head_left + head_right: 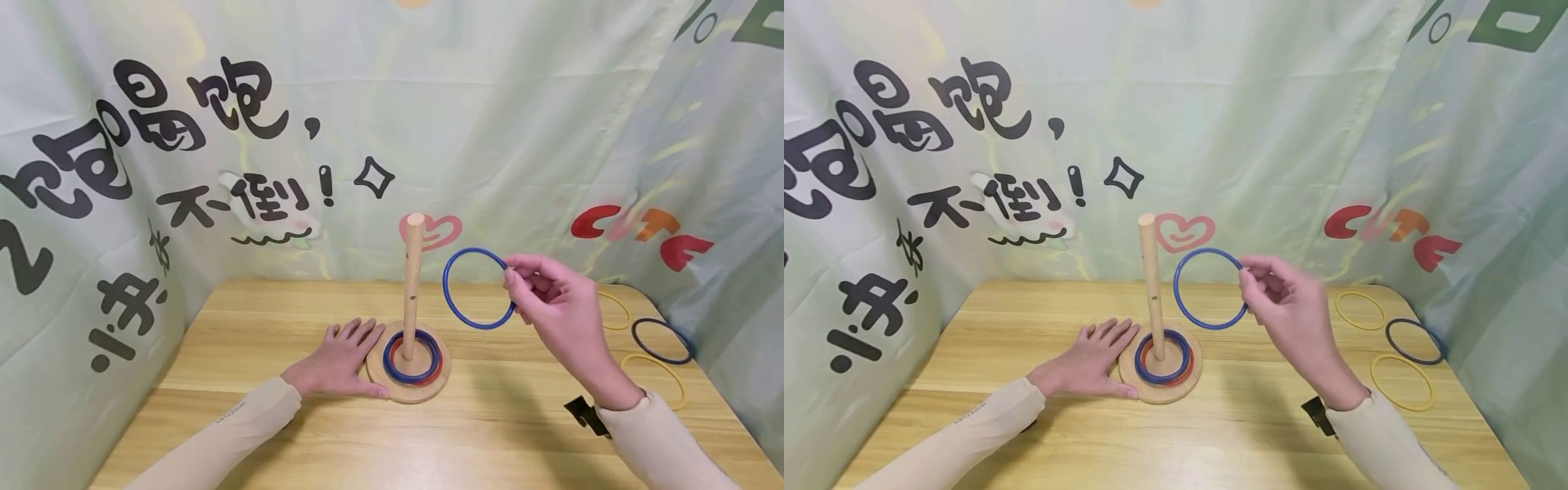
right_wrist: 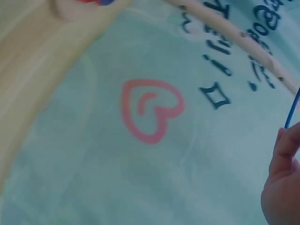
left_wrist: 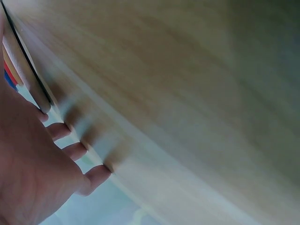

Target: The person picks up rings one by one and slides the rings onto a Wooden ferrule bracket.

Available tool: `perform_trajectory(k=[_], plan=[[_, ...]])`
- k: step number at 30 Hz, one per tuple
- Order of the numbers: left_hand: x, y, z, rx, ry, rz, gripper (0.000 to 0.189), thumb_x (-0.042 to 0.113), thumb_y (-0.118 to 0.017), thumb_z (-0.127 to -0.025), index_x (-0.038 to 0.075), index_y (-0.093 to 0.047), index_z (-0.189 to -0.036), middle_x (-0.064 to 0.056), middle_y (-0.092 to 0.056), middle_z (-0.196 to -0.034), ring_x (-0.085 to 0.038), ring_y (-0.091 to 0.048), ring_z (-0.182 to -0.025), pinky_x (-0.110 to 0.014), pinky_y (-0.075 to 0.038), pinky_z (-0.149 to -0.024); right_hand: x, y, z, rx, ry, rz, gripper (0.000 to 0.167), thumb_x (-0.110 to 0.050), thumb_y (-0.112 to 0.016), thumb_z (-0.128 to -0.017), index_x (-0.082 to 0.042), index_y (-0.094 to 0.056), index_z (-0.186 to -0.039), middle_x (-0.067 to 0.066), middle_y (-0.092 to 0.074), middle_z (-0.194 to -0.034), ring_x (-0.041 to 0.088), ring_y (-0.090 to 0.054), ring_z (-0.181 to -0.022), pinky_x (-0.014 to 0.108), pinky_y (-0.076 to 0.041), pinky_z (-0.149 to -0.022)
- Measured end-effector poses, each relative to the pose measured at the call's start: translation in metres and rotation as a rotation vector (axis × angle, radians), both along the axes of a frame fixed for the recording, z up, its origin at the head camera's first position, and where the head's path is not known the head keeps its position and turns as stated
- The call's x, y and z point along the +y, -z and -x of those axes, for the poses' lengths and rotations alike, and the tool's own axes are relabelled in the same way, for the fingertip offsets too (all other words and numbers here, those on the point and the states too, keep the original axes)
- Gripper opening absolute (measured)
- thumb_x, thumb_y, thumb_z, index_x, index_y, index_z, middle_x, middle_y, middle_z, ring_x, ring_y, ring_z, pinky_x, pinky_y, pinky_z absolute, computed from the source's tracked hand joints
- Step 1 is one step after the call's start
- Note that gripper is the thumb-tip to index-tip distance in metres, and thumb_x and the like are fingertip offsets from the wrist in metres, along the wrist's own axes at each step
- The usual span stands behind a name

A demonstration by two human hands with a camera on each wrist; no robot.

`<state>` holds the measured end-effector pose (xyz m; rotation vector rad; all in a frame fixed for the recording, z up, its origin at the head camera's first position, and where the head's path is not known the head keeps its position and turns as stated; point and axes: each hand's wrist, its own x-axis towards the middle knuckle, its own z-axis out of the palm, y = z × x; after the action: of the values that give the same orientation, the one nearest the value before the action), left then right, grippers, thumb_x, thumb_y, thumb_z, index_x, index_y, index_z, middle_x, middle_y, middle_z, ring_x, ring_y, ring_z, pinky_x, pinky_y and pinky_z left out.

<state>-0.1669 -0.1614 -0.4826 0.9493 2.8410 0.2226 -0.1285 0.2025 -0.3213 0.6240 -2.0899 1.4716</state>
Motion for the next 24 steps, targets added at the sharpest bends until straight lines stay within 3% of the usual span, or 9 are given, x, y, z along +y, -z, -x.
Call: perform_trajectory(k=[6, 12, 18, 24], plan=[[0.001, -0.001, 0.0, -0.015, 0.001, -0.009, 0.127, 0.092, -0.06, -0.086, 0.013, -0.018, -0.177, -0.016, -0.022, -0.179, -0.046, -0.02, -0.162, -0.077, -0.022, -0.117, -0.019, -0.025, 0.001, -0.022, -0.047, 0.184, 0.017, 0.002, -0.072, -0.102, 0.005, -0.076, -0.118, 0.014, -0.066, -0.083, 0.017, -0.054, -0.053, 0.023, -0.045, -0.049], [0.001, 0.0, 0.001, -0.01, 0.004, 0.003, 0.128, 0.094, -0.059, -0.086, 0.014, -0.018, -0.177, -0.015, -0.022, -0.179, -0.046, -0.021, -0.162, -0.077, -0.023, -0.116, -0.039, -0.04, 0.009, -0.044, -0.107, 0.318, 0.014, -0.001, -0.072, -0.103, 0.002, -0.076, -0.115, 0.015, -0.063, -0.085, 0.018, -0.054, -0.055, 0.023, -0.046, -0.05], [-0.001, 0.002, 0.004, 0.002, 0.005, 0.014, 0.128, 0.096, -0.056, -0.085, 0.015, -0.018, -0.177, -0.015, -0.022, -0.179, -0.047, -0.021, -0.161, -0.076, -0.024, -0.116, -0.056, -0.044, 0.021, -0.069, -0.097, 0.323, 0.013, -0.002, -0.072, -0.103, -0.002, -0.077, -0.114, 0.016, -0.063, -0.087, 0.019, -0.057, -0.055, 0.024, -0.048, -0.051], [-0.001, 0.002, 0.003, 0.007, 0.007, 0.011, 0.128, 0.095, -0.057, -0.086, 0.014, -0.019, -0.177, -0.015, -0.022, -0.179, -0.047, -0.022, -0.161, -0.076, -0.024, -0.116, -0.066, -0.035, 0.032, -0.137, -0.085, 0.27, 0.015, -0.003, -0.07, -0.102, 0.001, -0.074, -0.115, 0.014, -0.062, -0.087, 0.018, -0.058, -0.055, 0.024, -0.047, -0.051]])
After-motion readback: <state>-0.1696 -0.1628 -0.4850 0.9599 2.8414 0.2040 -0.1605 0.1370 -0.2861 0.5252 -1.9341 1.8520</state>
